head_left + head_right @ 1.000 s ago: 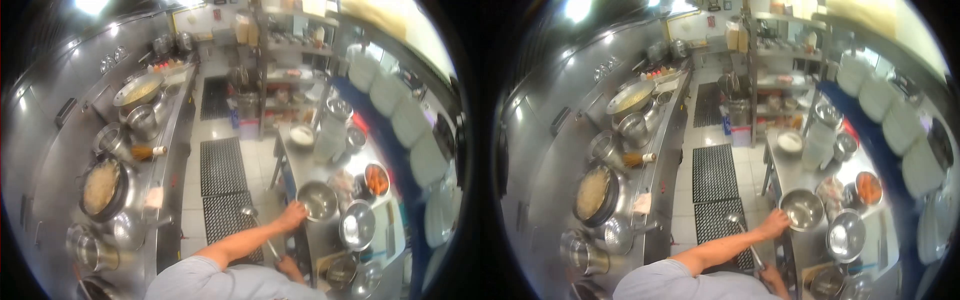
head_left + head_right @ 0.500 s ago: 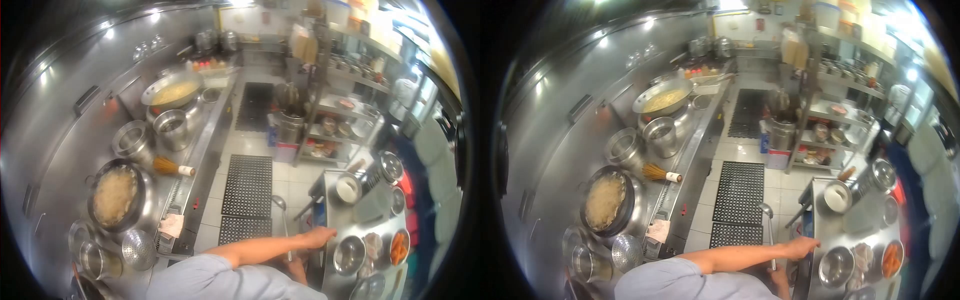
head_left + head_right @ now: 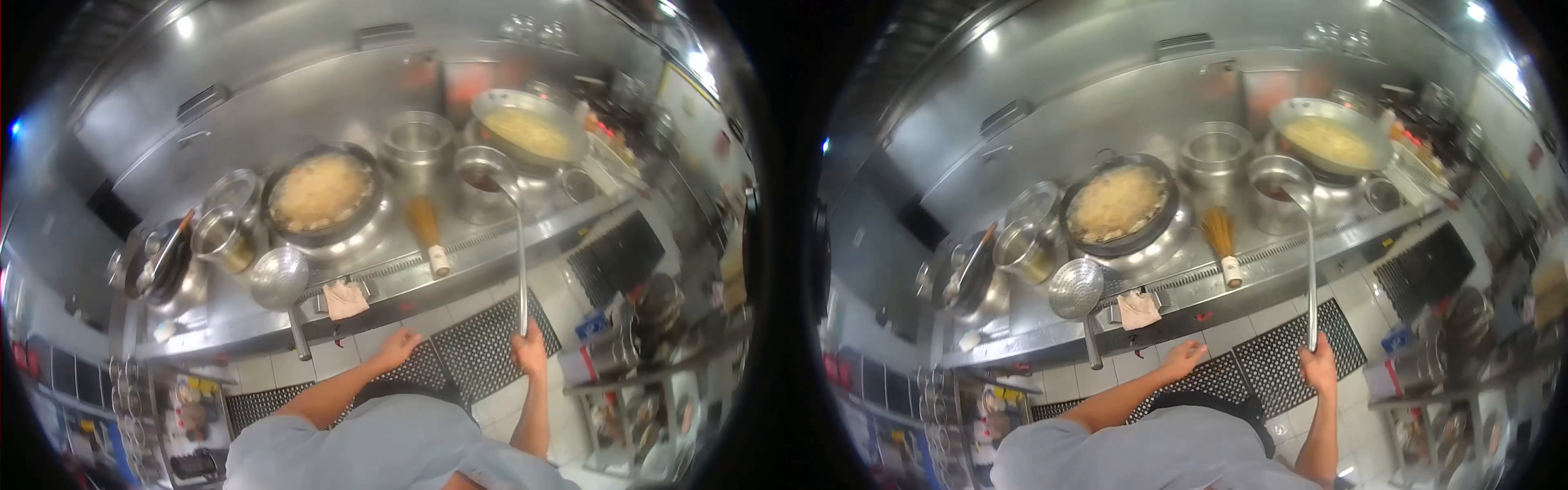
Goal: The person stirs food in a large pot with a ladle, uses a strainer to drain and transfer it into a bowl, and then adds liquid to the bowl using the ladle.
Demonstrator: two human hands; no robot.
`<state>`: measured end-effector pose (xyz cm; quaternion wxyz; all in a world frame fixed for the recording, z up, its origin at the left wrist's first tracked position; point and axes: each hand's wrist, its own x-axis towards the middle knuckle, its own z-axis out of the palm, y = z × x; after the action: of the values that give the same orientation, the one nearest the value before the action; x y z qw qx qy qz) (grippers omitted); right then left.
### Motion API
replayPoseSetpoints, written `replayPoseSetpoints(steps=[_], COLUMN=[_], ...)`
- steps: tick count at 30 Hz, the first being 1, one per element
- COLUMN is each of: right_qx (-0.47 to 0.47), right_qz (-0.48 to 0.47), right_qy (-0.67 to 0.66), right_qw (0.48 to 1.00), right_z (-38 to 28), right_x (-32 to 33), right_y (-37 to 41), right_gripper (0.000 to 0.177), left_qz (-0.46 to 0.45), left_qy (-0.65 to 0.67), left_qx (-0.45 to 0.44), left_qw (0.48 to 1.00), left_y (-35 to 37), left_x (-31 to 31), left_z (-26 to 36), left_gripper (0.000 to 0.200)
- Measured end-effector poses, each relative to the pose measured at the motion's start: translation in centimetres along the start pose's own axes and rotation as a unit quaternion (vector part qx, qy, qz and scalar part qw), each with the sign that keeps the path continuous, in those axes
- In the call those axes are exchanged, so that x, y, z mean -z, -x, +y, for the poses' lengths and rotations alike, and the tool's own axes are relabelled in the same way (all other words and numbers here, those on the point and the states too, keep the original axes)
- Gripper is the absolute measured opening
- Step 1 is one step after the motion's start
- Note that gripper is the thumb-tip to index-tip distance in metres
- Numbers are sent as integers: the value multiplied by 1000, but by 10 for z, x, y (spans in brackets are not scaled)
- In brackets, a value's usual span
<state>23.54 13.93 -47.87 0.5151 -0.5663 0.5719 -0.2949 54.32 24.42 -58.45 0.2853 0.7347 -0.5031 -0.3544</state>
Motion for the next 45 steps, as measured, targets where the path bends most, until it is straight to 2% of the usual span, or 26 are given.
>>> replayPoseSetpoints(steps=[2,3,4,5,7,8,9,10,11,12,15,17,18,19,22,23,26,29,32,35,36,39,41,43,44,45], right_qx=[69,193,316,312,328,351,375,330,278,223,254,213,192,205,189,210,230,250,302,270,224,166,92,-12,-28,-41], right_qz=[-74,-66,-55,-85,-131,-146,-157,-176,-196,-215,-225,-256,-271,-243,-237,-227,-251,-228,-219,-259,-289,-332,-370,-428,-433,-436], right_qy=[94,161,218,242,264,261,256,240,227,214,157,137,128,127,139,165,248,241,250,236,207,163,72,-55,-72,-88], right_qw=[990,966,922,915,898,887,877,896,913,926,927,933,935,940,943,937,907,910,893,897,907,914,922,902,898,895], right_z=[-53,-57,-62,-86,-114,-117,-132,-147,-169,-183,-187,-195,-201,-205,-208,-208,-213,-225,-234,-231,-235,-224,-215,-202,-196,-195], right_x=[7,5,0,-8,-30,-48,-64,-80,-98,-114,-168,-198,-206,-216,-229,-232,-245,-270,-283,-296,-293,-297,-303,-309,-313,-317], right_y=[-42,-72,-103,-117,-141,-156,-163,-165,-149,-139,-163,-178,-179,-177,-195,-205,-252,-283,-305,-325,-319,-319,-314,-310,-305,-301], right_gripper=[31,37,42,44,48,49,50,49,48,46,42,41,40,39,39,36,34,30,30,33,34,28,19,15,13,13], left_qz=[21,37,92,144,191,277,342,379,356,344,278,164,104,174,319,378,464,510,485,478,474,448,323,257,261,257], left_qy=[-14,-12,3,14,241,464,654,743,788,781,755,816,840,841,677,555,333,172,86,43,41,30,-107,-149,-120,-35], left_qx=[117,166,191,215,323,345,334,236,210,181,128,67,36,66,99,128,149,168,237,254,255,337,181,-19,-134,-145], left_qw=[993,985,977,966,895,767,586,499,457,489,580,551,531,507,656,730,807,826,837,840,842,828,923,955,948,955], left_y=[25,36,50,64,92,106,114,117,121,119,90,61,51,41,47,59,51,-3,-87,-154,-168,-204,-231,-245,-248,-250], left_x=[21,21,15,6,-12,-9,9,29,52,76,137,143,151,150,152,159,202,262,303,310,310,302,306,313,315,316], left_z=[-17,-36,-57,-82,-132,-155,-159,-166,-173,-163,-152,-203,-195,-183,-121,-78,-17,17,19,-12,-17,-39,-107,-163,-183,-184], left_gripper=[57,59,61,62,65,68,70,73,64,62,55,43,37,24,23,27,37,53,53,56,57,51,30,14,9,6])
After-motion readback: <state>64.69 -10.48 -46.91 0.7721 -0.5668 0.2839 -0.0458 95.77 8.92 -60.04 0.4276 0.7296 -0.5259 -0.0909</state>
